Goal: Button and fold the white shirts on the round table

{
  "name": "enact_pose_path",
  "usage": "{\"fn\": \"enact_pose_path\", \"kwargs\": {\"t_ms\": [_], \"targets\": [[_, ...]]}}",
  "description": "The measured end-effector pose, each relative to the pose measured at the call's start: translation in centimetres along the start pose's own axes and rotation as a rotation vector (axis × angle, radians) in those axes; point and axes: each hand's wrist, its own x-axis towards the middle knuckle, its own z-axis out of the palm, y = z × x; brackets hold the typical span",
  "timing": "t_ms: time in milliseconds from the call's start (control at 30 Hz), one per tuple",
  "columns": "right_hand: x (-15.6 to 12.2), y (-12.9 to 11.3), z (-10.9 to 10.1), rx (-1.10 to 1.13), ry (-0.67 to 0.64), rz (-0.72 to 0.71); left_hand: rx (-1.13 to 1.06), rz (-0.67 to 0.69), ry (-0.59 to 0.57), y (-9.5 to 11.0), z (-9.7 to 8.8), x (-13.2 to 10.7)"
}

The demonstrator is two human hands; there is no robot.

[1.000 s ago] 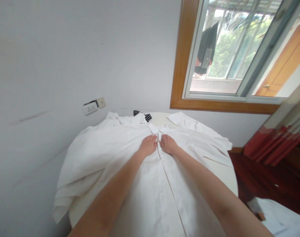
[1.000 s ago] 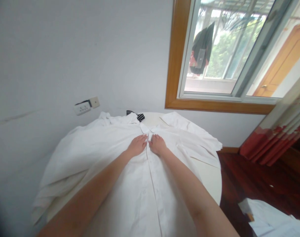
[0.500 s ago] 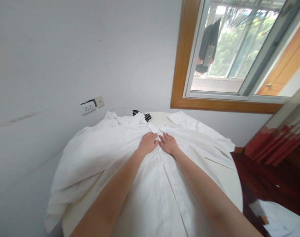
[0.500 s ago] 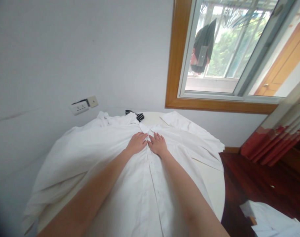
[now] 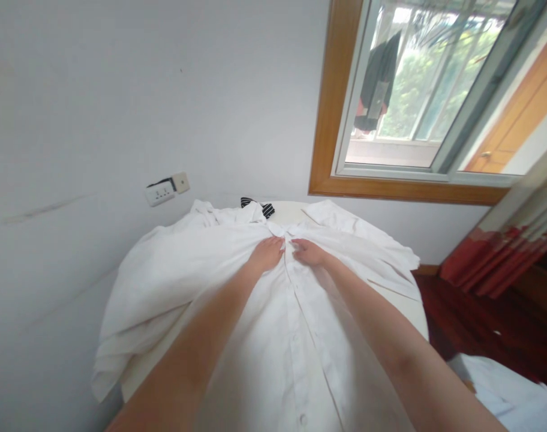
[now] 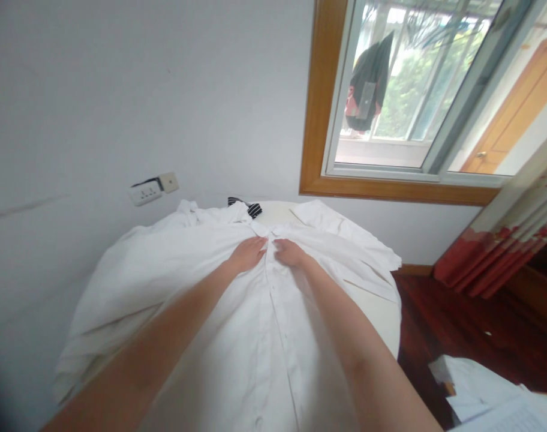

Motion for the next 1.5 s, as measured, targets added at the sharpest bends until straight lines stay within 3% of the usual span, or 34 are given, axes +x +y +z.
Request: {"fn": "enact_pose_path", "kwargs": {"t_ms": [100,233,333,433,567,700,867,1033,1167,1333,1500], "targets": [[-2.9,0.3,-1.5,0.031,0.084,-0.053,-0.019,-0.006,0.047,0.8,-1.5,-2.1],[-7.9,-0.8,-2.3,0.019,0.091,-0.18,-0.068,0.03,0.051,2.3,-2.7,-5.8],[-10.5,-1.9,-1.4,-0.029,0.043,-0.221,-0.111,0.043,0.023,3.7,-2.9,-8.1],[-12.0,-2.5,0.4,-0.1,0.005,-0.145,-0.117,0.069,0.014,5.2,-2.3,-9.8],[-12.7,-2.9,2.1,-0.154,0.017,-0.066,-0.051,0.087,0.049,6.1,-0.7,-11.0],[-12.7,-3.1,2.1,-0.157,0.006,-0.063,-0.014,0.077,0.055,6.2,0.0,-11.2],[-12.4,-4.0,0.8,-0.153,-0.038,-0.037,-0.063,0.081,-0.015,6.4,-1.6,-10.5],[-12.4,-5.5,0.2,-0.101,0.149,0.018,-0.175,0.008,0.062,6.9,-3.2,-10.6],[-12.7,-5.8,0.0,-0.028,0.185,-0.058,-0.253,0.038,0.105,6.8,-3.2,-10.8],[-13.2,-5.4,-0.3,-0.019,0.167,-0.094,-0.318,0.072,0.076,6.6,-3.0,-10.9],[-13.5,-5.5,-0.1,-0.097,0.118,-0.096,-0.301,0.015,0.048,7.0,-2.7,-11.0]]}}
